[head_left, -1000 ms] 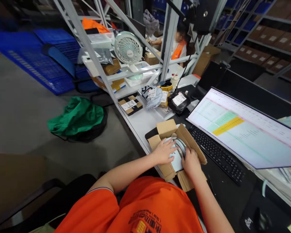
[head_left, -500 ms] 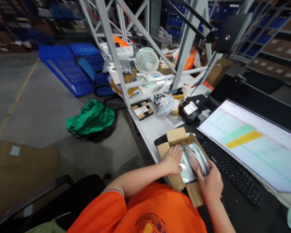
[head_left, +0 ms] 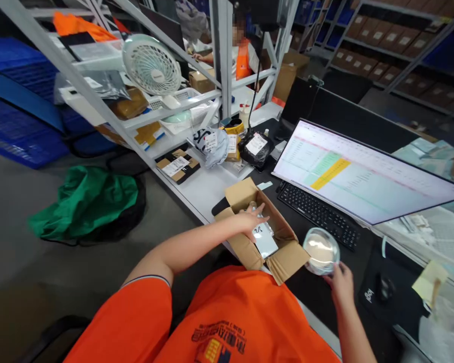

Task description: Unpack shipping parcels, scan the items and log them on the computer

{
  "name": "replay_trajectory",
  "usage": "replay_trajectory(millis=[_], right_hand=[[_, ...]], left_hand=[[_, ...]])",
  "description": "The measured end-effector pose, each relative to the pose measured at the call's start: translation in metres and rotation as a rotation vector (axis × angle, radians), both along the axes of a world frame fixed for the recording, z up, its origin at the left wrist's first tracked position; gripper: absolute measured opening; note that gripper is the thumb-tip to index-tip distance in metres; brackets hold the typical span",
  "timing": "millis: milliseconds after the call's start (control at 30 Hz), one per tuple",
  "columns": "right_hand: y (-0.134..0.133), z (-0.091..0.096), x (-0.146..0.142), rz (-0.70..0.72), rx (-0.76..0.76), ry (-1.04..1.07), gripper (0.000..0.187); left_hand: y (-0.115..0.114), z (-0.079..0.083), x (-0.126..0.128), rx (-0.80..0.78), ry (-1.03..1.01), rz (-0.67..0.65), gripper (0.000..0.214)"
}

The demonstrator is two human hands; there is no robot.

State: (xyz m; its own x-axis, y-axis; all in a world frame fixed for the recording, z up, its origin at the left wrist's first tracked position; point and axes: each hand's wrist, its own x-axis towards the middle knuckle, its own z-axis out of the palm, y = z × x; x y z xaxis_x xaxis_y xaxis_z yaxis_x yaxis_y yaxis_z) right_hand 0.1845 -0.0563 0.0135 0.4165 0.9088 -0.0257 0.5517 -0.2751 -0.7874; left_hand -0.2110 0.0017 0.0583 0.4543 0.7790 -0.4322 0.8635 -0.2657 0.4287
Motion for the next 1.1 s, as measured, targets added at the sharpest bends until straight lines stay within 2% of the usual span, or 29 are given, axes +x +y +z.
replay_trajectory(millis=[33,100,200,267,367,433,467,500,600,700,800,867,933,1033,1100], right_hand=[[-0.004,-0.002,-0.006,0.017,-0.051,-0.072,0.066],[-0.01,0.006,-0.018,0.034,-0.067,-0.188,0.065],[-0.014,0.045,-0.038,0.119,0.109,-0.168,0.059],[-0.013,0.075,-0.059,0.27,0.182,-0.064,0.047],[-0.008,0.103,-0.103,0.669,0.11,0.079,0.036],[-0.001,0.105,-0.133,0.904,0.075,0.052,0.038],[0.003,0.101,-0.145,0.958,0.081,0.009,0.041],[0.007,0.096,-0.155,0.965,0.096,-0.029,0.045],[0.017,0.077,-0.167,0.862,0.122,-0.008,0.054],[0.026,0.063,-0.164,0.855,0.058,-0.014,0.052],[0.036,0.053,-0.164,0.957,-0.084,-0.148,0.053],[0.043,0.05,-0.17,1.008,-0.156,-0.219,0.062],[0.052,0.05,-0.182,1.043,-0.191,-0.288,0.073],[0.068,0.053,-0.209,1.086,-0.276,-0.403,0.081],[0.08,0.05,-0.232,1.045,-0.415,-0.474,0.074]], left_hand=[[0.005,-0.001,0.001,-0.002,0.005,-0.037,0.114],[0.012,-0.001,0.003,0.021,0.014,-0.083,0.112],[0.016,-0.001,0.009,0.137,0.006,-0.091,0.098],[0.016,0.003,0.009,0.196,0.001,-0.103,0.087],[0.013,0.02,-0.001,0.262,-0.037,-0.122,0.077],[0.009,0.038,-0.015,0.339,-0.061,-0.089,0.073],[0.007,0.049,-0.024,0.377,-0.063,-0.052,0.07],[0.003,0.06,-0.035,0.414,-0.063,0.002,0.067],[-0.01,0.089,-0.073,0.532,-0.152,0.243,0.064],[-0.032,0.1,-0.117,0.685,-0.356,0.553,0.063],[-0.057,0.093,-0.157,0.864,-0.54,0.896,0.081],[-0.068,0.079,-0.177,0.953,-0.615,1.071,0.092],[-0.073,0.058,-0.19,0.97,-0.65,1.212,0.095],[-0.065,0.017,-0.196,0.812,-0.807,1.442,0.084],[-0.056,-0.012,-0.193,0.621,-0.988,1.59,0.071]])
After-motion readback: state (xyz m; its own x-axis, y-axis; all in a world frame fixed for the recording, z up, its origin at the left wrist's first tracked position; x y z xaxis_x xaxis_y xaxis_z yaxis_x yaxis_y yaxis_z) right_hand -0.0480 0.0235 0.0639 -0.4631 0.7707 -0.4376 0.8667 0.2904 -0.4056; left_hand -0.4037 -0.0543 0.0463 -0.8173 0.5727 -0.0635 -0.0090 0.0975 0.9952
